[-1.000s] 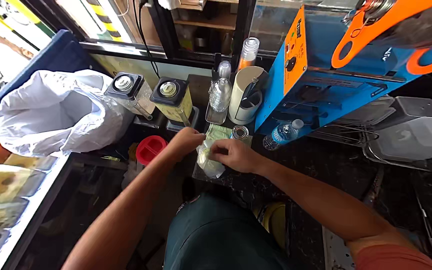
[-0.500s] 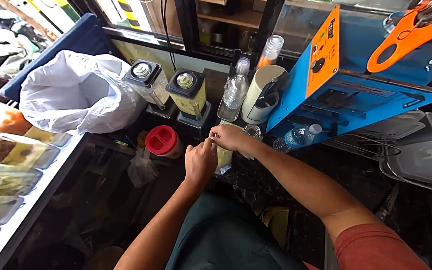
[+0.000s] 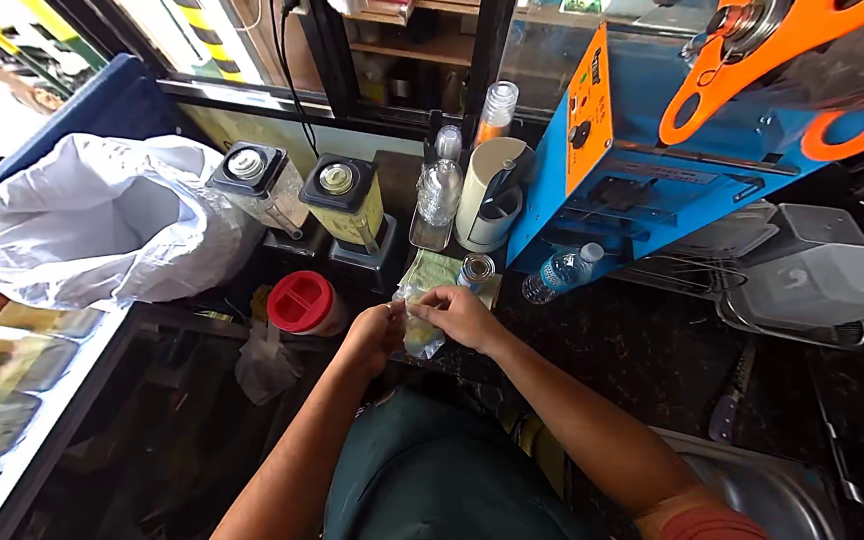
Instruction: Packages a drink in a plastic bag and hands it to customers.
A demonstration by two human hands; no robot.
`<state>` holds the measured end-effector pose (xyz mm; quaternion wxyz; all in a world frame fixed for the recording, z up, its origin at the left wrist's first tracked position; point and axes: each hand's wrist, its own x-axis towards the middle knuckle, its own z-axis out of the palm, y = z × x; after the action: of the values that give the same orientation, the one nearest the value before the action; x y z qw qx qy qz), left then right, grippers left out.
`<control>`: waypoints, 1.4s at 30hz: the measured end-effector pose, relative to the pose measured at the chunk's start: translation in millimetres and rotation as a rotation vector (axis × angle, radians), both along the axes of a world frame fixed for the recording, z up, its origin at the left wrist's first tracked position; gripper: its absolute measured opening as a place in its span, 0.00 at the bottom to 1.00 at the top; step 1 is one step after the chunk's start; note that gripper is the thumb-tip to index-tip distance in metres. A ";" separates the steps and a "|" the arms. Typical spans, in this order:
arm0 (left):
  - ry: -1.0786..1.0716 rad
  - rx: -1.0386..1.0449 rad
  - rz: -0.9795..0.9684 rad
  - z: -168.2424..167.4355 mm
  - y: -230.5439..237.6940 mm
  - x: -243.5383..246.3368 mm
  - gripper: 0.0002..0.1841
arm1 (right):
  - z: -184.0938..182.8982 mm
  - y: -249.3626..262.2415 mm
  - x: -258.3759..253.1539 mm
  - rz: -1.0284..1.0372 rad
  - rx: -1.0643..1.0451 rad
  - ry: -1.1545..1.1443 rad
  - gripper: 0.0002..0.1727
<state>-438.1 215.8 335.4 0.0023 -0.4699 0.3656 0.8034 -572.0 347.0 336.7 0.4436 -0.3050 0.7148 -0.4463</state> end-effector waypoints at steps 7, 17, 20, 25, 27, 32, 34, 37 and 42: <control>0.082 -0.201 -0.066 -4.7 5.1 10.3 0.07 | -8.4 6.5 -1.4 -0.168 -0.038 0.006 0.15; 0.378 -0.178 0.388 -37.0 1.8 57.2 0.06 | -40.2 -1.9 7.7 -0.443 -0.335 -0.395 0.10; 0.550 -0.221 0.366 -26.1 -6.6 64.2 0.04 | -29.0 -17.5 17.7 -0.364 -0.400 -0.253 0.11; 0.652 -0.321 0.281 -2.0 -22.3 103.6 0.05 | 2.1 -43.1 51.8 -0.136 -0.405 -0.094 0.12; 0.585 -0.510 0.160 16.0 -33.4 126.4 0.11 | 18.8 -59.6 71.9 -0.017 -0.441 -0.028 0.10; 0.278 -0.998 -0.121 55.1 -72.5 196.5 0.13 | 62.0 -118.1 152.8 0.198 -0.490 0.122 0.13; 0.246 -1.092 -0.112 66.2 -95.6 236.3 0.08 | 77.8 -144.9 189.1 0.200 -0.466 0.152 0.17; 0.288 -1.194 -0.107 76.2 -130.4 298.3 0.09 | 96.5 -184.3 241.8 0.230 -0.444 0.172 0.18; 0.157 -1.439 0.040 81.4 -165.9 389.3 0.10 | 116.1 -244.1 339.0 0.329 -0.443 0.288 0.20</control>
<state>-48.8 49.8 416.8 -0.3487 -0.3025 0.7942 0.3952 -233.0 102.9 452.7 0.3265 -0.5659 0.5967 -0.4658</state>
